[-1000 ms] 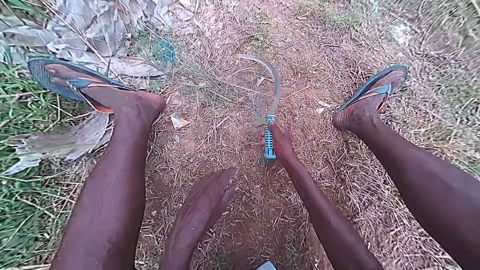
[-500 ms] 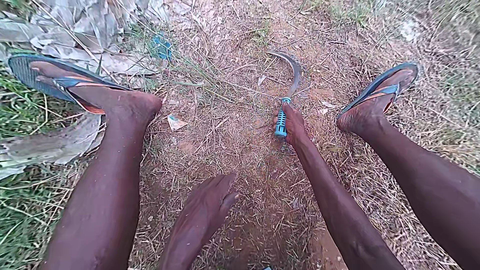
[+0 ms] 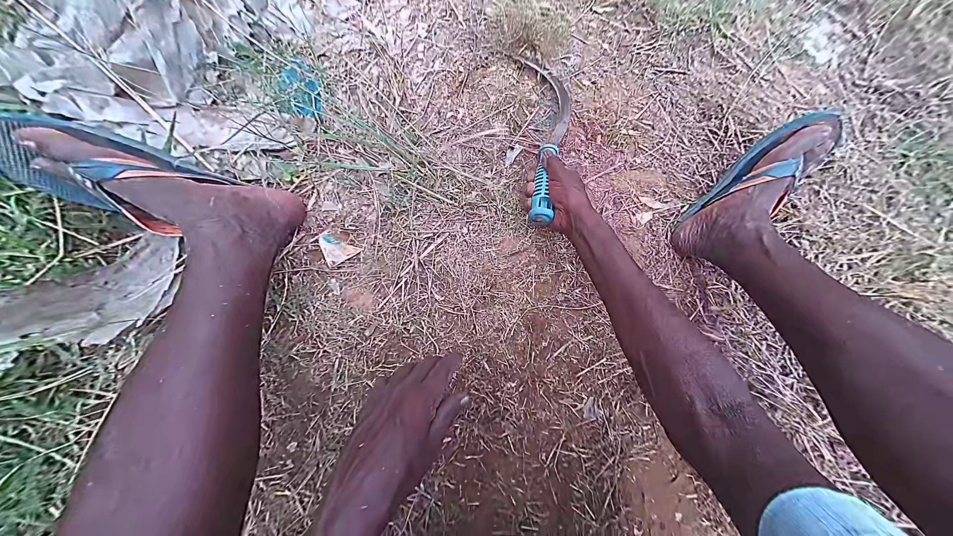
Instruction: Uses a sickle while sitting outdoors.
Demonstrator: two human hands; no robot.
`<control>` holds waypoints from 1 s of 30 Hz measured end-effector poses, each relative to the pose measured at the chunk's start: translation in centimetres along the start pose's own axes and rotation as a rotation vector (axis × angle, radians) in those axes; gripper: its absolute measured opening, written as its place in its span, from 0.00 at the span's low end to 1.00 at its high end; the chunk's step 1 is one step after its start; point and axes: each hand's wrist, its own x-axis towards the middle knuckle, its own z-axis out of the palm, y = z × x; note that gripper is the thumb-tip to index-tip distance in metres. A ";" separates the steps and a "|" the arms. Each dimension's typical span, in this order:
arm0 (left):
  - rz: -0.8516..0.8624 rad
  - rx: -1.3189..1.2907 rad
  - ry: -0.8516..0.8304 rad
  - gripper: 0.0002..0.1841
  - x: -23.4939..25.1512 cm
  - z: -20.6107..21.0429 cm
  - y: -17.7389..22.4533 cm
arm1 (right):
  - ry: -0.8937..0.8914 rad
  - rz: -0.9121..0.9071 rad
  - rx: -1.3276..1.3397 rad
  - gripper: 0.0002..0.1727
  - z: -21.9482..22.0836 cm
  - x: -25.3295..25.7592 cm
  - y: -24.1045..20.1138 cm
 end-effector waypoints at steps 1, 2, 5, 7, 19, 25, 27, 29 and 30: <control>0.000 -0.006 -0.013 0.25 0.0 0.1 0.2 | -0.004 0.020 0.033 0.20 -0.9 -1.5 0.9; 0.004 -0.011 -0.015 0.25 0.1 0.1 0.3 | -0.012 0.034 0.043 0.20 -1.7 -2.8 1.6; 0.016 -0.013 0.024 0.24 -0.1 0.1 0.3 | -0.010 0.024 0.029 0.19 -3.6 -5.5 2.8; 0.001 -0.021 0.014 0.24 0.0 0.1 0.3 | 0.023 -0.025 -0.004 0.19 -4.5 -5.9 2.3; -0.004 -0.013 -0.005 0.24 0.4 0.3 0.0 | 0.155 -0.208 -0.030 0.18 -3.8 -2.4 -2.1; 0.010 -0.013 -0.016 0.24 0.3 0.8 -0.2 | 0.137 -0.206 0.049 0.19 -3.5 -4.0 1.0; 0.013 -0.021 -0.015 0.24 0.4 0.9 -0.3 | 0.161 -0.257 0.070 0.19 -3.5 -2.7 -0.7; 0.003 -0.027 -0.020 0.24 0.4 0.7 -0.3 | 0.192 -0.271 0.017 0.18 -3.5 -1.0 -2.9; 0.002 -0.024 -0.016 0.24 0.4 0.6 -0.3 | 0.202 -0.252 -0.037 0.17 -3.5 -0.3 -3.7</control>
